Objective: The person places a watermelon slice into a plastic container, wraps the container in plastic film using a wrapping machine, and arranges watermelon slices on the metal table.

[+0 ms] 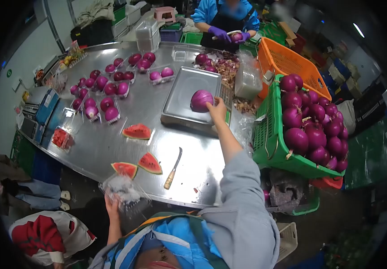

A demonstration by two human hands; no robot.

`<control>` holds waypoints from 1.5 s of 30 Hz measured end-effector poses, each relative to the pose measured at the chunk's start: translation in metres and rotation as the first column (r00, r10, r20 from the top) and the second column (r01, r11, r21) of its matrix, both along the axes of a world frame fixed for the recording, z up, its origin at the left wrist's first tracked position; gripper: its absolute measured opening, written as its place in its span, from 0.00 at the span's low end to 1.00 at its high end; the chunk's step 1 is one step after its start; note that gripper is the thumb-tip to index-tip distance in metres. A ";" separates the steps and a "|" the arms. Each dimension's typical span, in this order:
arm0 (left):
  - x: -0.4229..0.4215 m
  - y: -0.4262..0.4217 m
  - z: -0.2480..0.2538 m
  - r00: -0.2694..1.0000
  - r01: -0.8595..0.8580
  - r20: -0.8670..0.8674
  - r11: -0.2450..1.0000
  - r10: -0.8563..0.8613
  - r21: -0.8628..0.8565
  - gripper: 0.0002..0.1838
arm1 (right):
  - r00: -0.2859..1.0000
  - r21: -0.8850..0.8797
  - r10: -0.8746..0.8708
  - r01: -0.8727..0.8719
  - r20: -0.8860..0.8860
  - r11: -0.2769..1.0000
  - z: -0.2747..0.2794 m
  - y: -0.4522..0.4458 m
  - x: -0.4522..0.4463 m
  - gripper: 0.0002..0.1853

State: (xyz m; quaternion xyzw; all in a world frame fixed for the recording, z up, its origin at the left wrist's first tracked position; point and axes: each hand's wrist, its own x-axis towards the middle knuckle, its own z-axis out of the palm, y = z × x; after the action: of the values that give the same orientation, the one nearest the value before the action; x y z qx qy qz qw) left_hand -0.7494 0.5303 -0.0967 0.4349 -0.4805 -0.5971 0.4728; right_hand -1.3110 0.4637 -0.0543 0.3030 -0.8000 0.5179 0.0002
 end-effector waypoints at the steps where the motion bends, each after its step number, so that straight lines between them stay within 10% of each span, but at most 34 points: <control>1: 0.000 -0.007 0.002 1.000 -0.007 0.004 1.000 0.007 0.009 0.35 | 0.993 -0.104 0.094 -0.100 -0.066 0.990 0.001 0.017 0.015 0.22; 4: 0.013 -0.025 -0.005 0.984 0.000 -0.175 0.999 0.007 0.036 0.30 | 0.913 -0.028 0.403 -0.402 0.066 0.915 -0.048 0.071 0.092 0.15; 5: 0.017 -0.028 -0.009 0.958 -0.105 -0.253 0.988 0.131 0.115 0.27 | 0.867 0.372 0.352 -0.476 0.353 0.797 -0.031 0.091 0.138 0.18; 9: 0.017 -0.024 -0.018 0.828 -0.292 -0.409 0.918 0.384 0.269 0.21 | 0.863 0.644 0.428 -0.491 0.269 0.587 -0.091 0.124 0.237 0.32; 15: 0.021 0.017 0.000 0.844 -0.394 -0.295 0.891 0.447 0.224 0.18 | 0.904 0.662 0.308 -0.428 0.298 0.615 -0.082 0.128 0.239 0.35; 20: 0.049 0.005 -0.005 0.760 -0.476 -0.348 0.835 0.548 0.276 0.17 | 0.900 0.332 0.436 -0.411 -0.001 0.849 -0.064 0.087 0.211 0.23; 27: 0.071 -0.089 -0.005 0.732 -0.501 -0.387 0.828 0.560 0.251 0.16 | 0.635 0.069 0.302 -0.491 0.711 0.868 -0.105 -0.066 0.233 0.35; 33: 0.149 -0.174 0.005 0.800 -0.420 -0.371 0.882 0.472 0.215 0.15 | 0.819 0.279 0.360 -0.510 0.447 0.814 -0.150 -0.119 0.250 0.30; 45: 0.226 -0.231 -0.020 0.829 -0.386 -0.311 0.878 0.465 0.283 0.18 | 0.647 0.217 0.502 -0.711 0.573 0.669 -0.146 -0.256 0.484 0.30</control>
State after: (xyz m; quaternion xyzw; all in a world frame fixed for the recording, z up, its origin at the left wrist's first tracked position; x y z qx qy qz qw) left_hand -0.5229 0.2992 -0.1167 0.4579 -0.2076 -0.5939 0.6281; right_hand -0.8274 0.2077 -0.2000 0.4178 -0.7131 0.3558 -0.4363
